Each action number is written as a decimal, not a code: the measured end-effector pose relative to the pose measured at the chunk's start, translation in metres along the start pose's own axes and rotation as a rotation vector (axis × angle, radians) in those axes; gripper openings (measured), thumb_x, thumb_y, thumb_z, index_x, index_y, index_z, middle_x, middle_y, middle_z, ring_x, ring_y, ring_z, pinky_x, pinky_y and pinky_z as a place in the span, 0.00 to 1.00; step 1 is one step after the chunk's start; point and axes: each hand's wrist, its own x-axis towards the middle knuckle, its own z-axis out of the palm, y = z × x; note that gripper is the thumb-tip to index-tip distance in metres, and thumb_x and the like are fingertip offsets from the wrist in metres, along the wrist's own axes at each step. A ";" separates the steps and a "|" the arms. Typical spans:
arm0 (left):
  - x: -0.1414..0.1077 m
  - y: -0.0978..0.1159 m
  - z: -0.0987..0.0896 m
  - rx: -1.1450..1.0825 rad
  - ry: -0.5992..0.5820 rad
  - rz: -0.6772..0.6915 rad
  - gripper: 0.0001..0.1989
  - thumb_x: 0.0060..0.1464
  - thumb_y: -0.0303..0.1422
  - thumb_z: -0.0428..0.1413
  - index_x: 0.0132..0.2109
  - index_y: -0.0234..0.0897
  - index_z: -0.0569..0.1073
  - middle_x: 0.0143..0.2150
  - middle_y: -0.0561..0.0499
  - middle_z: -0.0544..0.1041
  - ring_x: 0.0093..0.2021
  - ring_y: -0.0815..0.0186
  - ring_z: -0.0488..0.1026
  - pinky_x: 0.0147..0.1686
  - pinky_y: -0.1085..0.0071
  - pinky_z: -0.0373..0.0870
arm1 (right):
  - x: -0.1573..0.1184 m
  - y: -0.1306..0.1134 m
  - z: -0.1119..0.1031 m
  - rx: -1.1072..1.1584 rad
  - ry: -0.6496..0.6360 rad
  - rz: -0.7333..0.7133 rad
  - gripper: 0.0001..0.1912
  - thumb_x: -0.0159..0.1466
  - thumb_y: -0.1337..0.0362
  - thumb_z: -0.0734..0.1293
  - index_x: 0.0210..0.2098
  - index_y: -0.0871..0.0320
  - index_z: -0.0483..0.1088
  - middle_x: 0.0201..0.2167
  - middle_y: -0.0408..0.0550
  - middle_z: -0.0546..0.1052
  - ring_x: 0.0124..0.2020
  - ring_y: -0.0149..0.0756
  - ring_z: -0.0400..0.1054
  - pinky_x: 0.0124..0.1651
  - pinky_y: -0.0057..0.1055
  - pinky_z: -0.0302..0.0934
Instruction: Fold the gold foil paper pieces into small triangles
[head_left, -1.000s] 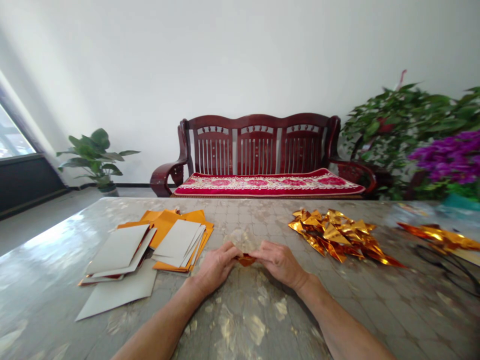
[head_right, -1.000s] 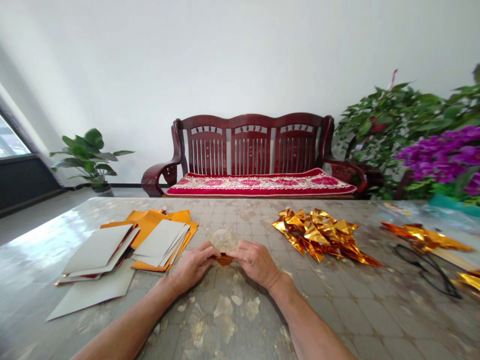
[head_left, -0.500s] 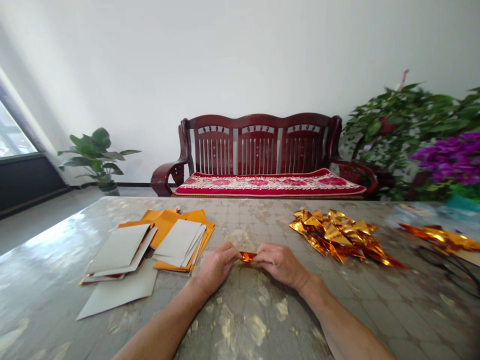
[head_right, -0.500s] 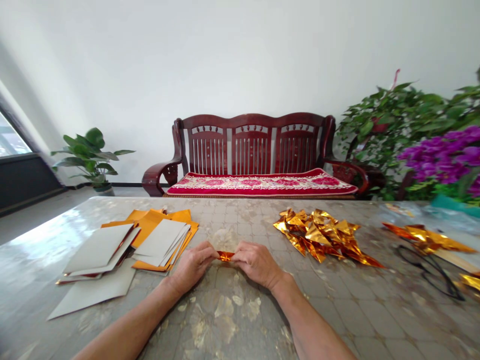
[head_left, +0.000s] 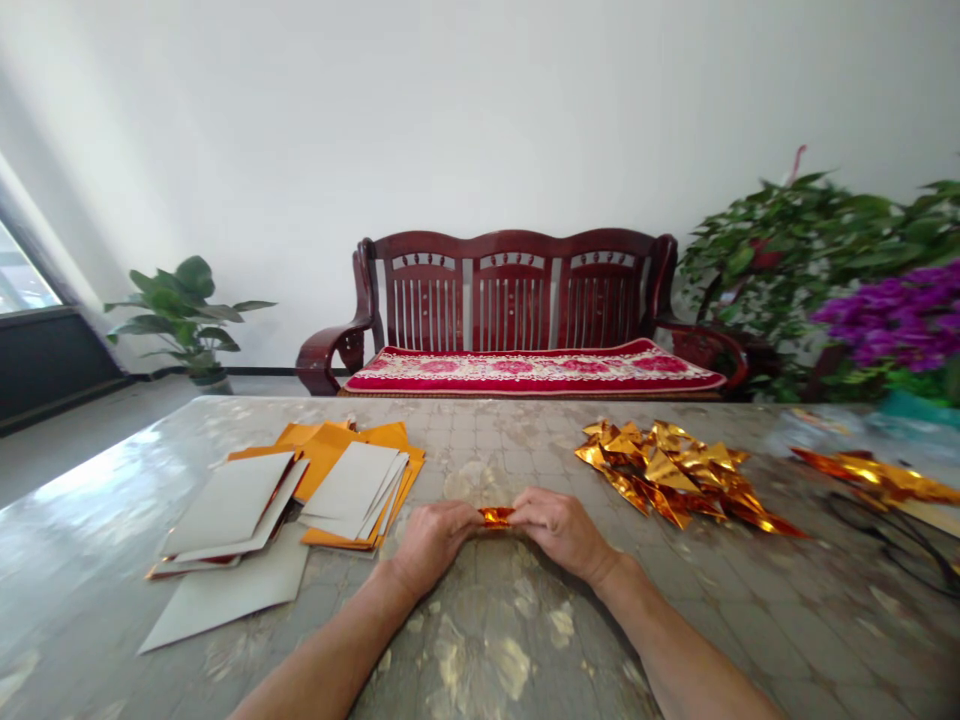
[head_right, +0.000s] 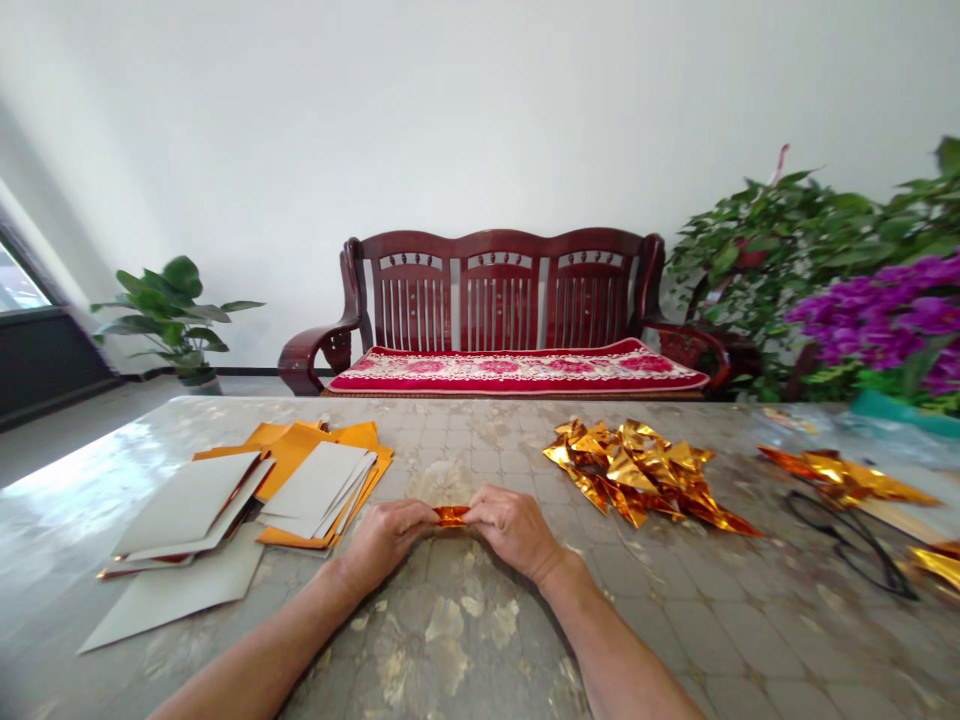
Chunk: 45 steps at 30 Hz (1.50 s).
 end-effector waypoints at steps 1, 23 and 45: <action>0.000 0.000 0.000 -0.015 -0.005 0.000 0.10 0.63 0.32 0.52 0.40 0.44 0.79 0.38 0.52 0.82 0.38 0.67 0.77 0.40 0.77 0.67 | 0.000 0.001 0.001 0.017 0.005 -0.008 0.11 0.66 0.68 0.65 0.39 0.51 0.80 0.36 0.45 0.80 0.37 0.32 0.74 0.41 0.26 0.65; 0.004 0.003 -0.001 -0.183 -0.009 -0.077 0.08 0.59 0.30 0.56 0.40 0.44 0.81 0.39 0.54 0.83 0.39 0.69 0.79 0.43 0.78 0.70 | 0.003 -0.003 0.009 0.166 0.004 0.025 0.13 0.66 0.69 0.64 0.42 0.49 0.80 0.36 0.45 0.80 0.38 0.32 0.74 0.43 0.27 0.67; 0.007 0.014 -0.001 -0.212 0.067 -0.255 0.09 0.57 0.32 0.56 0.38 0.46 0.82 0.37 0.57 0.83 0.37 0.68 0.79 0.41 0.78 0.70 | 0.005 -0.013 0.022 0.264 0.121 0.153 0.12 0.61 0.72 0.66 0.36 0.52 0.81 0.34 0.45 0.80 0.36 0.33 0.75 0.42 0.27 0.67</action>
